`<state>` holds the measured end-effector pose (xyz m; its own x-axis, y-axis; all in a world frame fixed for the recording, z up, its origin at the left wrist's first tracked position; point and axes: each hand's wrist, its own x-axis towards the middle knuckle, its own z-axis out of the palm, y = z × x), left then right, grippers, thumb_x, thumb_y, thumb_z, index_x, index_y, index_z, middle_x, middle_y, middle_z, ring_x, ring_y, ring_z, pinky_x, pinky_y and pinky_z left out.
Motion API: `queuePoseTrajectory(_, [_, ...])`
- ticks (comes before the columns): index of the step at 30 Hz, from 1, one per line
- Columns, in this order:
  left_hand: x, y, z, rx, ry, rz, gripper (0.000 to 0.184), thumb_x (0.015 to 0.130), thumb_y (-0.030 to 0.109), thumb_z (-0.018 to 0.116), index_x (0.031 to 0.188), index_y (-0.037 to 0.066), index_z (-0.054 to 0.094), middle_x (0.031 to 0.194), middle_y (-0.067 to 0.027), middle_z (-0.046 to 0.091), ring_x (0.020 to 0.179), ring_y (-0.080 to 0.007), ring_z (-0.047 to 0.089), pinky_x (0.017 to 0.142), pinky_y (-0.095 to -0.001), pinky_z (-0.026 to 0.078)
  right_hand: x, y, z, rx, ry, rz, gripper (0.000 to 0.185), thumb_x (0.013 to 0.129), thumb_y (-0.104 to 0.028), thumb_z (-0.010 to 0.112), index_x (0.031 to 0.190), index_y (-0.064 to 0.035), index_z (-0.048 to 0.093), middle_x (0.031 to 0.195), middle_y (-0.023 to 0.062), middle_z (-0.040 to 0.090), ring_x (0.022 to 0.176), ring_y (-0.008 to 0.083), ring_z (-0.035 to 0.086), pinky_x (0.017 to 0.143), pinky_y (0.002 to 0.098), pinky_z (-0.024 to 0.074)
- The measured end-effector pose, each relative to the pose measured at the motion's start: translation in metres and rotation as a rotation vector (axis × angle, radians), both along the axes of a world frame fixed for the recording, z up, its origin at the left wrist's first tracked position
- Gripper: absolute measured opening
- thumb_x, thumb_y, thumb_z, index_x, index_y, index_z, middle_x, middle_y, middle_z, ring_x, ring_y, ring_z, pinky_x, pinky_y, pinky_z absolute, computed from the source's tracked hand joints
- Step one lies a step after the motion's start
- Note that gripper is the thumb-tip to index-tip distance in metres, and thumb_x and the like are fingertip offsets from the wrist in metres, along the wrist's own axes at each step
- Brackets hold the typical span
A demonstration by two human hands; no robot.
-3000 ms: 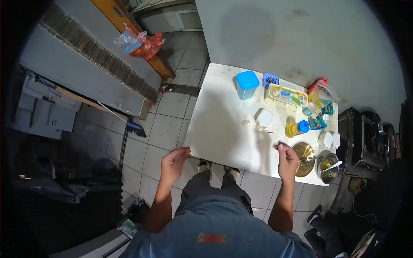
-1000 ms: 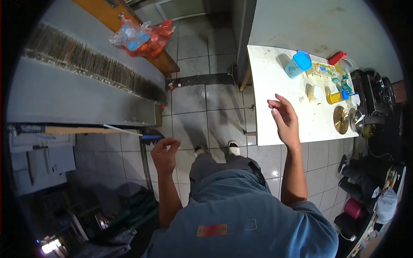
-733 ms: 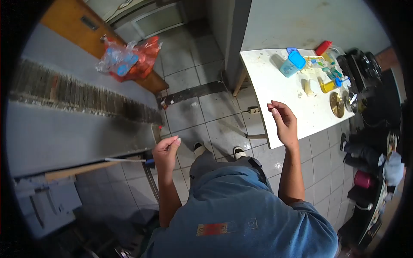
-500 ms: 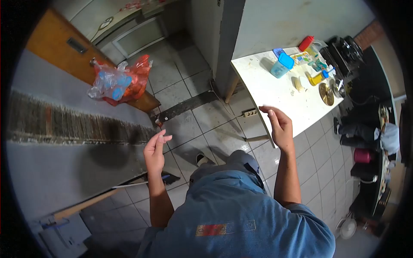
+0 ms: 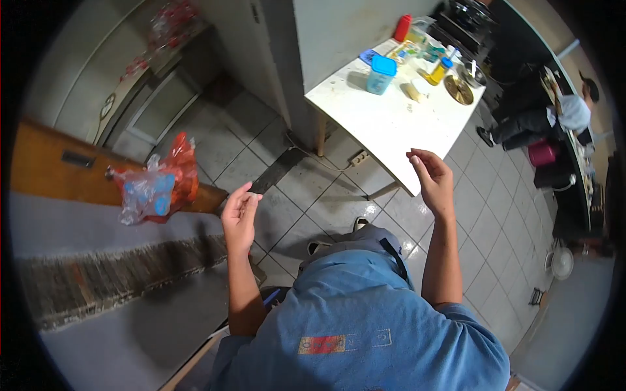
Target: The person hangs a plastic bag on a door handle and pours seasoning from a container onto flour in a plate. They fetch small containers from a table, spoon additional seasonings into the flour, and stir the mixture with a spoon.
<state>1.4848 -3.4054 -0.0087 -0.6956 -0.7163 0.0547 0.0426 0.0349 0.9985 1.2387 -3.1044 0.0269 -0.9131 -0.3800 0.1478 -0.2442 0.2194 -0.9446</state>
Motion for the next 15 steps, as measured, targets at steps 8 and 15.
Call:
queuePoseTrajectory(8, [-0.080,0.025,-0.003,-0.002,-0.060,-0.050,0.028,0.098,0.019,0.051,0.104,-0.006,0.062,0.081,-0.0066,0.067,0.083,-0.0115,0.060,0.085,-0.0274,0.045,-0.107,0.067,-0.031,0.166,-0.033,-0.198,0.028,0.088,-0.019,0.067,0.106,0.0015,0.065,0.096,0.0111,0.069,0.086,0.0151,0.064,0.077,0.0272,0.0501])
queuePoseTrajectory(15, [-0.160,0.095,-0.037,-0.012,-0.278,0.133,0.024,0.097,0.017,0.053,0.106,-0.003,0.063,0.088,-0.0048,0.066,0.086,-0.0089,0.057,0.083,-0.0225,0.042,-0.344,0.078,-0.125,0.592,0.095,-0.049,0.054,0.079,-0.032,0.072,0.121,-0.0015,0.057,0.110,0.0206,0.064,0.090,0.0298,0.067,0.079,0.0365,0.0523])
